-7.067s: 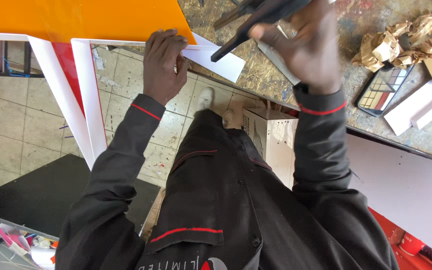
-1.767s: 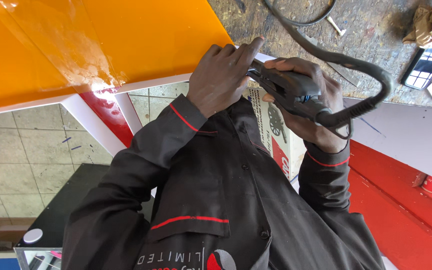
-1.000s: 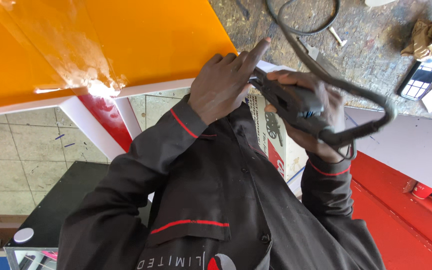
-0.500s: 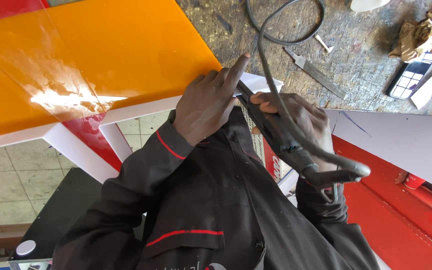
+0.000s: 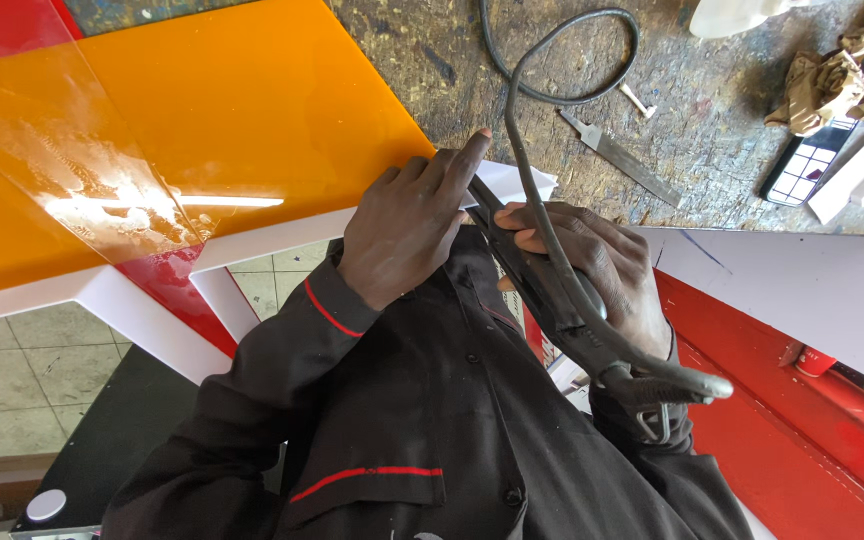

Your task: The person applies adhesive to the edges of a white plastic strip and attaches it to an orange letter-shaped panel. They then use a hot glue gun to secure the strip along the panel's edge, pressing it into place to ensure adhesion.

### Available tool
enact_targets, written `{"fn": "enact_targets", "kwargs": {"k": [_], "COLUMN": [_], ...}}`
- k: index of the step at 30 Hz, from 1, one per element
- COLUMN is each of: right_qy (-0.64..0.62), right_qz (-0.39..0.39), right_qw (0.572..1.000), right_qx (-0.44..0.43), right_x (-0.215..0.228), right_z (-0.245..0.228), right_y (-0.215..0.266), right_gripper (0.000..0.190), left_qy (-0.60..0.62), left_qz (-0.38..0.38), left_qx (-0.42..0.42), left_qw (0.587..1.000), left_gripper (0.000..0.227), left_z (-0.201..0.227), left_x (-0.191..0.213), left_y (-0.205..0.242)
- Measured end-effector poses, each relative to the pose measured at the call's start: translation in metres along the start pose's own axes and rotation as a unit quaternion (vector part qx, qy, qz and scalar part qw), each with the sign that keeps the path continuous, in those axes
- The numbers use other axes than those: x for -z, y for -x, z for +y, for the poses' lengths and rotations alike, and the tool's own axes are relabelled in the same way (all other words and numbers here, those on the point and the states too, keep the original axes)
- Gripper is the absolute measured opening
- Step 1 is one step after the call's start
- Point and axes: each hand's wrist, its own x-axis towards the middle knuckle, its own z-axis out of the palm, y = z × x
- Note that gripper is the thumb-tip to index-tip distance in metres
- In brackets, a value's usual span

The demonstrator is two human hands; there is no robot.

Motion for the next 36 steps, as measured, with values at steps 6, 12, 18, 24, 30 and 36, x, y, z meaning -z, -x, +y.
{"fn": "enact_targets", "kwargs": {"k": [6, 12, 18, 24, 30, 36], "right_qy": [-0.008, -0.007, -0.013, 0.012, -0.179, 0.008], "right_qz": [0.014, 0.008, 0.004, 0.017, 0.012, -0.001], "right_qw": [1.000, 1.000, 1.000, 1.000, 0.984, 0.996], "right_qx": [-0.009, 0.007, 0.000, 0.021, 0.007, 0.084], "right_x": [-0.002, -0.001, -0.003, -0.011, -0.011, -0.004], "right_z": [0.004, 0.005, 0.006, 0.028, 0.029, 0.016], "right_y": [-0.002, -0.004, -0.002, 0.014, 0.015, 0.009], "right_gripper": [0.039, 0.035, 0.029, 0.021, 0.043, 0.043], "left_qy": [-0.007, -0.021, -0.044, -0.080, -0.113, -0.184], "left_qz": [-0.002, 0.014, 0.026, 0.047, 0.057, 0.102], "left_qx": [-0.001, -0.006, -0.011, -0.020, -0.013, 0.035], "left_qw": [1.000, 1.000, 0.999, 0.996, 0.992, 0.977], "left_gripper": [0.090, 0.089, 0.081, 0.073, 0.073, 0.055], "left_z": [0.000, -0.001, 0.000, -0.003, 0.001, 0.007], "left_x": [-0.001, -0.007, -0.005, -0.014, -0.013, -0.033], "left_y": [-0.001, 0.003, 0.002, 0.004, 0.002, 0.008]}}
